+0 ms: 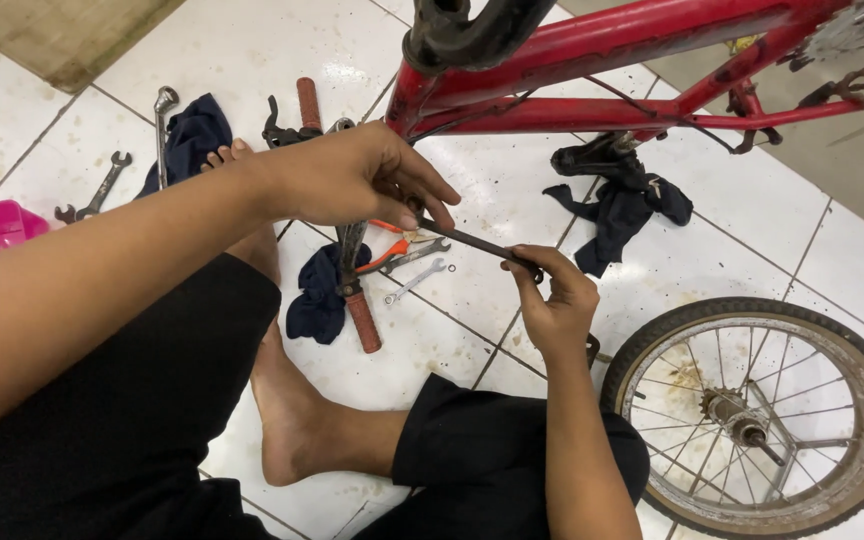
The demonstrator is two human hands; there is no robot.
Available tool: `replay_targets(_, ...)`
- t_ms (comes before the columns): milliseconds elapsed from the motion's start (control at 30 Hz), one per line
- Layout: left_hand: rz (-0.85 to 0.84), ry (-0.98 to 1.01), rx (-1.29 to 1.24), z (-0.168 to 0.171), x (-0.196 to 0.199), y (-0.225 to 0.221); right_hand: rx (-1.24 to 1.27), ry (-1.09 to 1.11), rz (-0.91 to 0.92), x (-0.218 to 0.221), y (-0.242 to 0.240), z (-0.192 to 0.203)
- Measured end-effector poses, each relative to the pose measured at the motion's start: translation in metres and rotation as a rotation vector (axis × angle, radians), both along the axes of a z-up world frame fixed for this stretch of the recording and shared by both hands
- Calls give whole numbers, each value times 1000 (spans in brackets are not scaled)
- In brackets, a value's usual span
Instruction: The person removes the front wheel from a red bicycle, cleans small parts in a pink container, and reattaches the wheel using a wrench. The person handles the wheel, axle, and tools while sitting on the floor.
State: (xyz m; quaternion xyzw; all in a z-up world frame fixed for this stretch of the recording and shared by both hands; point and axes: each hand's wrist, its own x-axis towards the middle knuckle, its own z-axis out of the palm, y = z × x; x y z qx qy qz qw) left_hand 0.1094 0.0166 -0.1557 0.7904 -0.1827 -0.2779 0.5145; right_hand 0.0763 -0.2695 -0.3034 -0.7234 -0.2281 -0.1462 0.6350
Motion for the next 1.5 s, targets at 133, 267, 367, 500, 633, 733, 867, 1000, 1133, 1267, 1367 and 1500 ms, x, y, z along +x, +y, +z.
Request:
replay_targets(133,-56,5,4,7,-3,-10,-35,-16,-19,-3,7,-2)
replay_targets(267,-59,-22,-33,4,-2,-13,-121,-60,-35,-6,15,3)
replay_targets(367,0,-20,-94,2,4,-11,-213,-131,-66,-5,23,-4)
replay_targets(500,130,-27,-168,1,3,-9,-323,-210,-98,-15,42,6)
replay_targets(633,103,-64,-198,2,4,-13,-312,-251,-60,-27,52,6)
replay_targets(733,117,-92,-266,17,-2,-12,-279,-306,-109,-34,56,31)
replay_targets(867,351,-169,-115,46,-10,-3,-329,-281,-123,-39,40,62)
replay_targets(1000,628,-246,187,56,-1,6,-199,-89,-90,-49,37,136)
replay_targets(1133,608,-336,181,43,13,8,-258,-174,-147,-40,55,222)
replay_targets(1267,524,-378,-86,26,18,-2,-96,-399,-157,-24,75,257)
replay_targets(1367,458,-343,-219,21,27,-11,-70,-405,-164,-15,84,261)
replay_targets(1500,485,-233,-279,26,24,-18,-120,-414,-206,-12,90,257)
